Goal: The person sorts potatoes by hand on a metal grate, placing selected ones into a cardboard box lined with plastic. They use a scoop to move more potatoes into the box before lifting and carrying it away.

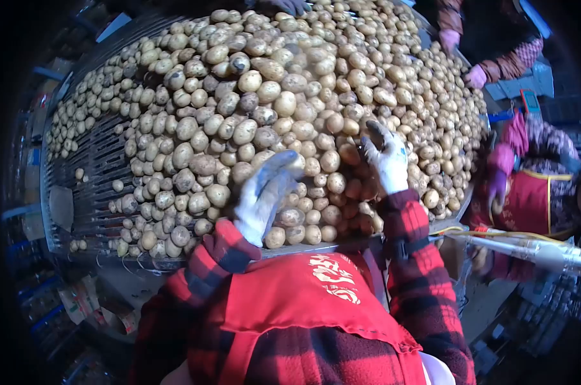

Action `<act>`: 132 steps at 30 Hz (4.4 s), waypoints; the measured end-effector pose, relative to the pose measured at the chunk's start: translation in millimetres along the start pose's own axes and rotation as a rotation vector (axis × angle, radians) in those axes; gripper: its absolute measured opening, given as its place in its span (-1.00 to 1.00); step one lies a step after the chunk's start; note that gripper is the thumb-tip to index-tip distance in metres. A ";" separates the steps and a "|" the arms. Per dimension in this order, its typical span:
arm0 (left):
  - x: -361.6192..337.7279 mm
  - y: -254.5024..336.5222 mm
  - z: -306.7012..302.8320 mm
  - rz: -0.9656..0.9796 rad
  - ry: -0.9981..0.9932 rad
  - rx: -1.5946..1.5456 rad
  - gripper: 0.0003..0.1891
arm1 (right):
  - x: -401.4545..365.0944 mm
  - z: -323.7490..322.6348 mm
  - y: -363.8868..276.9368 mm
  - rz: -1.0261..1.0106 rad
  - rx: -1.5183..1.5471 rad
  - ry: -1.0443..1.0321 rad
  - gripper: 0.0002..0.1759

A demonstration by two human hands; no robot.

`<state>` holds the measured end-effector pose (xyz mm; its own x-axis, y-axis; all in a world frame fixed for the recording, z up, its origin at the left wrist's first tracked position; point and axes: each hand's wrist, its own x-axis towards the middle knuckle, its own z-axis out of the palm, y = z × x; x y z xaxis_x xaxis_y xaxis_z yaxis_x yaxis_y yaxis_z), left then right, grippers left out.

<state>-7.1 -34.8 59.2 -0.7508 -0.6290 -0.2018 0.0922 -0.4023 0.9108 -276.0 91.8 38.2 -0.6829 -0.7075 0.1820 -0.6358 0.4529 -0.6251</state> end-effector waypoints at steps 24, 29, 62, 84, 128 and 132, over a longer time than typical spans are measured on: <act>-72.5 16.7 -71.7 -0.347 0.103 -0.635 -0.39 | 93.2 56.5 -94.7 -0.089 -0.022 -0.612 -0.57; -69.7 12.0 -52.4 -0.380 -0.147 -0.761 -0.31 | 13.2 5.0 -148.0 -0.189 0.383 -1.026 -0.34; -182.1 -10.1 -157.2 -0.196 -0.233 -1.260 -0.45 | -18.6 94.1 -127.7 -0.744 -0.379 -0.215 -0.44; -189.8 -48.1 -152.9 -0.103 0.024 -1.553 -0.33 | -101.6 159.8 -234.8 -0.777 -0.593 -0.689 -0.53; -212.2 -32.8 -194.0 -0.144 0.385 -1.179 -0.46 | -96.1 189.5 -256.2 -0.637 0.010 -0.703 -0.56; -173.5 -21.6 -192.1 -0.264 0.065 -1.004 -0.44 | -81.6 124.2 -223.1 0.006 0.690 -0.979 -0.56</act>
<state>246.8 -44.8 5.4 -0.7921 -0.4634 -0.3972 0.4550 -0.8821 0.1217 -33.8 -18.9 68.5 0.0685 -0.9544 -0.2904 -0.1024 0.2829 -0.9537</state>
